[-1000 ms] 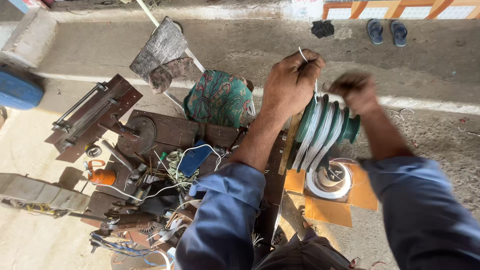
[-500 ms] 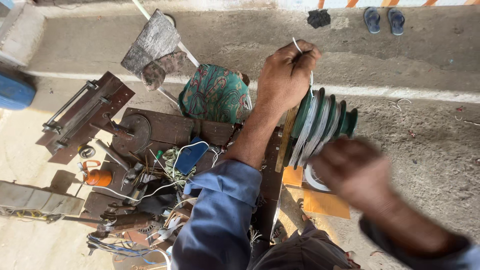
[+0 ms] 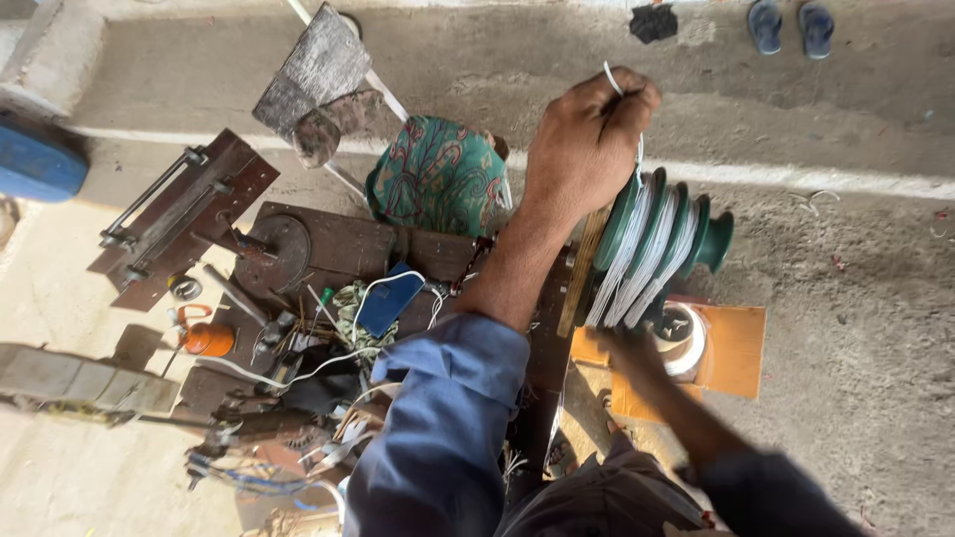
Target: The person unwinds white wire from a cardboard box and winds it onto a green plastic spool mounted on a wooden frame. They use both hands to guide the wire and rotate the spool, then remove the wound spool and place it on the table.
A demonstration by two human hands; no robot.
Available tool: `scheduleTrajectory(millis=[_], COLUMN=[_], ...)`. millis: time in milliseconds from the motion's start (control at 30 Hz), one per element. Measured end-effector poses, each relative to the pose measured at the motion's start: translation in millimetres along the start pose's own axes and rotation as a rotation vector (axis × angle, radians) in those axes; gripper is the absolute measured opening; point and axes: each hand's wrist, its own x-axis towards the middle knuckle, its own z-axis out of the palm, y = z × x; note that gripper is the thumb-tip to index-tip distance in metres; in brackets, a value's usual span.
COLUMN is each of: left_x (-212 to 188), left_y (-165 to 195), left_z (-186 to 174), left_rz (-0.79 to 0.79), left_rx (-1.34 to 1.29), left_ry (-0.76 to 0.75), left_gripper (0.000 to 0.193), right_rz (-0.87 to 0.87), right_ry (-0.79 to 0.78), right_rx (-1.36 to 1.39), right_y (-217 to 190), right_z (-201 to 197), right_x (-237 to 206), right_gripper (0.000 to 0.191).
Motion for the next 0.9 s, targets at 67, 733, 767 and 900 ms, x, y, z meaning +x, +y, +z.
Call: scheduleTrajectory(millis=[67, 733, 767, 900], left_x=[5, 3, 3, 3], left_y=[-2, 21, 20, 19], left_z=[-1, -7, -6, -7], left_rz=[0.012, -0.067, -0.031, -0.046], left_rx=[-0.004, 0.043, 0.029, 0.003], left_ry=[0.013, -0.007, 0.011, 0.018], left_gripper=[0.024, 0.023, 0.023, 0.023], right_rz=[-0.344, 0.362, 0.290, -0.712], right_ry=[0.031, -0.027, -0.067, 0.034], right_rx=[-0.073, 0.210, 0.244, -0.361], right_y=[-12, 0, 1, -50], right_z=[0, -2, 10, -21], right_x=[-37, 18, 0, -54], right_gripper=[0.011, 0.026, 0.028, 0.014])
